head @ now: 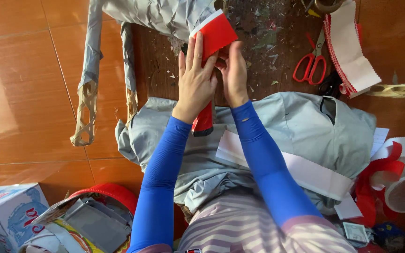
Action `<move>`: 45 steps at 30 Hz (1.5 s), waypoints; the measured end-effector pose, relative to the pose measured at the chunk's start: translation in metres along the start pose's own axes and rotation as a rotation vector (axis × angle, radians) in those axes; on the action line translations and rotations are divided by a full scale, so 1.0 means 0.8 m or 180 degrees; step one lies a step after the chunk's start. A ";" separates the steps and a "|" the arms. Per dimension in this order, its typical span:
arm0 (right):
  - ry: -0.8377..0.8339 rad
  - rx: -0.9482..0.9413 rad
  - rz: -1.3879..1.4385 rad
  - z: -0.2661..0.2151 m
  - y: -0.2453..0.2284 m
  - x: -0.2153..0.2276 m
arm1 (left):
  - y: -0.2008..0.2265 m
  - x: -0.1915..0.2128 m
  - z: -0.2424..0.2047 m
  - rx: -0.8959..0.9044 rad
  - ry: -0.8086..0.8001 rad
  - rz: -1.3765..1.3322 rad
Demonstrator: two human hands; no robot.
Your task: Wrapping the legs of paper-mâché animal figures with strips of colored paper.
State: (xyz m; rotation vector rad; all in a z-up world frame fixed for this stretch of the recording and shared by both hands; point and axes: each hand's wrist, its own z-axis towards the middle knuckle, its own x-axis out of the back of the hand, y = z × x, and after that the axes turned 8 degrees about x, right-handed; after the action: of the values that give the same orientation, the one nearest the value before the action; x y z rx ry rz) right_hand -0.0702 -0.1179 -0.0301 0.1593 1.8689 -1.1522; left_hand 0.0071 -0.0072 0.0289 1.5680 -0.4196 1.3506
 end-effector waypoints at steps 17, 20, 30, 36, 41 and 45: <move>0.1094 0.0315 -0.0131 0.053 0.045 0.017 | -0.017 -0.027 -0.022 0.1651 -0.0249 -0.2623; 0.1238 0.0429 -0.0237 0.058 0.051 0.014 | -0.019 -0.027 -0.021 0.1631 -0.0221 -0.2349; 0.1047 0.1398 -0.2141 0.043 0.047 0.006 | -0.014 -0.018 -0.018 0.1536 -0.0325 -0.2144; 0.0835 0.1518 -0.2806 0.027 0.021 -0.027 | -0.022 -0.031 -0.018 0.1644 -0.0422 -0.2060; 0.1025 0.0884 -0.1880 0.060 0.035 -0.009 | -0.019 -0.023 -0.013 0.1553 -0.0465 -0.2121; 0.0995 0.0177 -0.0831 0.066 0.027 -0.004 | -0.029 -0.035 -0.016 0.1446 -0.0419 -0.2258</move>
State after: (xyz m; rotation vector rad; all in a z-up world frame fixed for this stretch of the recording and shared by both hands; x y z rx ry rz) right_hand -0.0242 -0.1450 -0.0497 0.1351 2.1813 -1.4231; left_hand 0.0087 0.0050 -0.0074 1.9267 0.3797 0.8130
